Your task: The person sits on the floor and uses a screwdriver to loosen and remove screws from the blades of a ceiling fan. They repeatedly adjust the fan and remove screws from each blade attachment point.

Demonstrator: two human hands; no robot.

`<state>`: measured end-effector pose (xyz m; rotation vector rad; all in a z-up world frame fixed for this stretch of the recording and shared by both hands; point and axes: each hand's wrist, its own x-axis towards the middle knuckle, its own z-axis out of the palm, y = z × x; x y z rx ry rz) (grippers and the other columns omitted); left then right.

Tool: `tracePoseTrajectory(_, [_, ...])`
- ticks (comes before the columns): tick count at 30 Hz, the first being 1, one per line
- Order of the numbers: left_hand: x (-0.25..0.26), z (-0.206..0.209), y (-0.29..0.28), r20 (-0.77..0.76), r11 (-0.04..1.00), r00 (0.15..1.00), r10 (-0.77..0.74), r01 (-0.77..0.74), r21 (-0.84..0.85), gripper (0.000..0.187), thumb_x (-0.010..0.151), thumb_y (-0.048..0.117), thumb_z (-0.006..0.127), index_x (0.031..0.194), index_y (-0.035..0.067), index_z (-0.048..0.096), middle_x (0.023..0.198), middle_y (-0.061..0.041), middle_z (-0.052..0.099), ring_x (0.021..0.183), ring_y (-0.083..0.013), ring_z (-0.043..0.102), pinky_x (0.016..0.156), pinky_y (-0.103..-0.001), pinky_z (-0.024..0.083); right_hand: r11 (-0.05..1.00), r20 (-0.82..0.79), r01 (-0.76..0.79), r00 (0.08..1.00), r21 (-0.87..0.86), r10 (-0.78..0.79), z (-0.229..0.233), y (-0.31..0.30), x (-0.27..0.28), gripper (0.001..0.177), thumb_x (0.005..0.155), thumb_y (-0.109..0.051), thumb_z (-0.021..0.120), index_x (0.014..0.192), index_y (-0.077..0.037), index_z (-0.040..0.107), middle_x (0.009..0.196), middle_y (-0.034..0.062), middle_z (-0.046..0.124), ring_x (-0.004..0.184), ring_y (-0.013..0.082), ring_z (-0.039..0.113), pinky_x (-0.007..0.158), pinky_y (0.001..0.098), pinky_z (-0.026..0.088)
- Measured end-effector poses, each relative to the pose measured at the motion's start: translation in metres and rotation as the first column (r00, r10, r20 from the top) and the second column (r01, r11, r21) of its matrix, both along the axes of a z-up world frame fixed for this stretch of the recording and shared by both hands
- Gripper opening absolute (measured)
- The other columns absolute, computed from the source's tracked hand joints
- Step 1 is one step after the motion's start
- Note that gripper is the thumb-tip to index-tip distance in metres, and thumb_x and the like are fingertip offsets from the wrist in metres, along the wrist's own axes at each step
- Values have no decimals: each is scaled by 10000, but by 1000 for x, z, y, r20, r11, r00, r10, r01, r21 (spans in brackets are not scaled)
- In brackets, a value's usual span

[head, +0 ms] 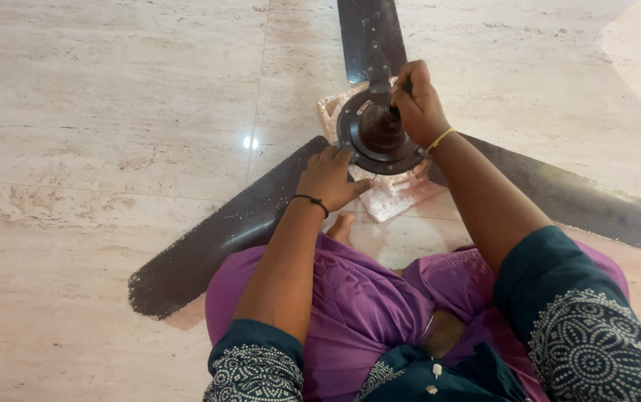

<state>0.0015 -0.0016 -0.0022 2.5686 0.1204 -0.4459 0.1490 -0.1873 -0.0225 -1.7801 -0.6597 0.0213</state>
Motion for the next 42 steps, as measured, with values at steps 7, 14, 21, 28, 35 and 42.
tracePoseTrajectory(7, [-1,1,0,60,1000,998,-12,13,-20,813,806,611,736,1426,126,530,1557,-152,435,1408,-395,432,1114,-495,427,995,89,-13,996,97,4,-14,-9,5,192,1065,117,424,1120,-60,373,1062,74,518,953,138,569,893,293,513])
tracePoseTrajectory(14, [4,-5,2,17,999,999,-33,33,-26,833,806,616,740,1430,117,507,1527,-181,442,1398,-409,422,1098,-501,416,988,110,-64,993,140,49,-16,-1,9,230,1018,148,407,1105,-63,376,1075,86,497,935,152,533,849,282,489])
tracePoseTrajectory(21, [4,7,1,-18,999,999,-32,32,-23,847,805,613,728,1444,105,501,1498,-182,490,1378,-408,467,1100,-496,438,989,-23,-35,999,142,39,-16,12,-4,186,985,85,457,1037,-85,403,1006,36,495,833,84,457,717,236,437])
tracePoseTrajectory(28, [3,2,0,-60,998,997,-41,37,-54,848,797,616,719,1451,125,494,1515,-147,485,1412,-363,446,1105,-492,434,972,-38,113,993,207,-108,-36,24,-17,484,990,-218,743,710,-111,363,689,-56,396,620,45,356,520,253,335])
tracePoseTrajectory(35, [-4,5,5,-89,999,996,-21,18,-42,806,814,603,722,1431,121,527,1474,-164,531,1360,-368,507,1087,-479,452,993,-228,82,972,81,-62,-21,42,4,610,938,-310,798,571,-112,353,574,-70,356,540,51,303,467,282,253])
tracePoseTrajectory(42, [6,-10,8,-55,992,998,-42,35,-117,747,822,567,714,1383,90,588,1369,-188,632,1275,-351,604,1050,-446,493,993,-18,-85,996,83,87,-2,15,-25,572,914,-256,822,609,-119,358,654,-20,438,593,61,389,520,268,349])
